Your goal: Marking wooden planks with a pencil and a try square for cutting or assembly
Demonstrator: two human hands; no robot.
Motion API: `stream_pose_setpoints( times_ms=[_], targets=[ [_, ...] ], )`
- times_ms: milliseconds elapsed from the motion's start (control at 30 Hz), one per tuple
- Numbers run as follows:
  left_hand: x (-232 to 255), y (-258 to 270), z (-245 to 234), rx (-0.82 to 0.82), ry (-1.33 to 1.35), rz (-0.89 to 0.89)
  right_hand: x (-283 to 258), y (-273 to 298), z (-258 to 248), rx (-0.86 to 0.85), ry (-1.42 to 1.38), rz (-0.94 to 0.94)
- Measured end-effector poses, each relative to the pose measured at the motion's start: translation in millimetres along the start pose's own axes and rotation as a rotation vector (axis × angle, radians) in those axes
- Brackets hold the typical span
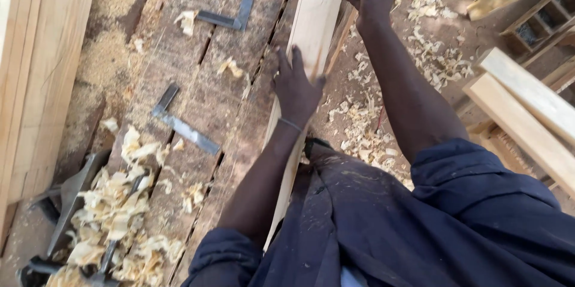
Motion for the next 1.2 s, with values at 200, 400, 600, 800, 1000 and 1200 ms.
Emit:
stream_pose_setpoints(
  times_ms=[200,400,600,800,1000,1200],
  targets=[
    [-83.4,41.9,-42.7,-0.271,0.285,-0.048,-10.7,129.4,-18.0,-0.036,0.026,0.004],
    [-166.3,148.4,-59.4,-0.224,0.313,0.131,-6.0,243.8,-45.1,-0.031,0.044,0.008],
    [-179.1,270.3,-108.1,-0.227,0.141,0.215,-35.3,349.0,-46.3,-0.062,0.143,0.091],
    [-208.7,299.9,-76.2,-0.378,-0.313,0.017,-29.7,356.4,-48.7,-0.018,0.102,0.141],
    [-190.8,276.2,-59.8,-0.262,-0.281,0.076,-23.2,274.7,-42.2,-0.039,0.109,-0.004],
    [-138.4,234.8,-66.5,-0.133,-0.149,0.088,-21.1,232.5,-34.4,-0.072,0.062,-0.034]
  ],
)
Point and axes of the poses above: each hand's wrist, its own y-axis away from the middle knuckle, its own z-axis out of the palm, x = y × z, the point moved 8 cm from there along -y, towards the middle knuckle, and after that the axes turned 13 degrees about -z, right-handed, at the moved point
